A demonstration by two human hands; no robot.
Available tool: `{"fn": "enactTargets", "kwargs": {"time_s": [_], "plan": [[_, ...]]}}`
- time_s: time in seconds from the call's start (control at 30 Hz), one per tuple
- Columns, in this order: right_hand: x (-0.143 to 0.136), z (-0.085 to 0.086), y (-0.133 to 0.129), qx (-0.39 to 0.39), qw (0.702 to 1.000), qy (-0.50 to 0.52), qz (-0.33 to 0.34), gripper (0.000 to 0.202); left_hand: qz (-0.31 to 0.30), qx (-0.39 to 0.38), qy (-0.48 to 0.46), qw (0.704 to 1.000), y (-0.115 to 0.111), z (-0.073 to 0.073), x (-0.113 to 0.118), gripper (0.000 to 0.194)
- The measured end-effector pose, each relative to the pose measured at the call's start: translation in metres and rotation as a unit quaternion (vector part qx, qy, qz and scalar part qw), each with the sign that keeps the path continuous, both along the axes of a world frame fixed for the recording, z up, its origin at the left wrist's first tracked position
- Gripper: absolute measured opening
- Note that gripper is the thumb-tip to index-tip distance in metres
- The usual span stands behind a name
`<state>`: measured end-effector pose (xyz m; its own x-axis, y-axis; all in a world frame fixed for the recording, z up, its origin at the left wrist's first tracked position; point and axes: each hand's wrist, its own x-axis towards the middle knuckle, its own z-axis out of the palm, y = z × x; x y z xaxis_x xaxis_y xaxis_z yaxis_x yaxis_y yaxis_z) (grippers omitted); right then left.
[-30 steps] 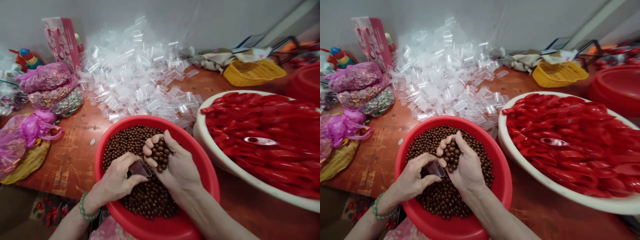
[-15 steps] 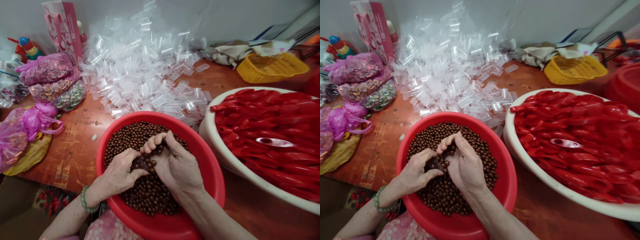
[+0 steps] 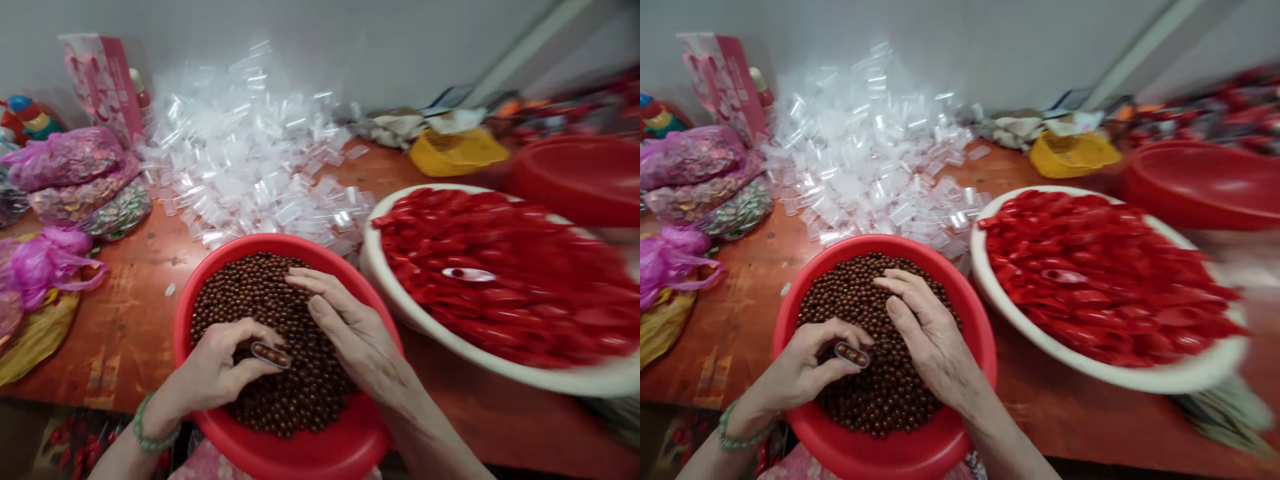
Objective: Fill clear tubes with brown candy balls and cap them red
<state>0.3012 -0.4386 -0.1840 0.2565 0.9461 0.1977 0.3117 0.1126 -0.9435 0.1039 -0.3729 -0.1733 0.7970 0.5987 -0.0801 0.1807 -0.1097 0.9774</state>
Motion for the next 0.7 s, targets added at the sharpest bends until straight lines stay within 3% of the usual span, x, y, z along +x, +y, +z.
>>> {"fn": "enactTargets", "kwargs": {"time_s": [0.13, 0.23, 0.3, 0.43, 0.53, 0.6, 0.7], "plan": [[0.035, 0.004, -0.014, 0.040, 0.974, -0.200, -0.097, 0.022, -0.006, 0.080, 0.049, 0.996, 0.009, 0.000, -0.006, 0.013], [0.075, -0.001, -0.023, 0.014, 0.898, -0.393, -0.198, 0.021, -0.036, 0.052, 0.059, 0.996, 0.017, -0.004, -0.006, 0.013], [0.102, -0.003, -0.024, -0.045, 0.846, -0.470, -0.249, 0.023, -0.039, 0.038, 0.062, 0.997, 0.020, -0.005, -0.006, 0.013], [0.138, -0.002, -0.006, -0.221, 0.784, -0.508, -0.281, 0.026, -0.037, 0.043, 0.067, 0.996, 0.022, -0.005, -0.003, 0.012], [0.147, 0.000, 0.014, -0.300, 0.747, -0.521, -0.285, 0.032, -0.034, 0.057, 0.081, 0.994, 0.020, -0.004, 0.000, 0.013], [0.149, 0.000, 0.023, -0.326, 0.739, -0.519, -0.282, 0.035, -0.030, 0.069, 0.087, 0.993, 0.019, -0.002, 0.003, 0.013], [0.151, -0.004, 0.028, -0.343, 0.748, -0.499, -0.272, 0.038, -0.016, 0.034, 0.053, 0.998, 0.018, -0.002, 0.007, 0.013]]}}
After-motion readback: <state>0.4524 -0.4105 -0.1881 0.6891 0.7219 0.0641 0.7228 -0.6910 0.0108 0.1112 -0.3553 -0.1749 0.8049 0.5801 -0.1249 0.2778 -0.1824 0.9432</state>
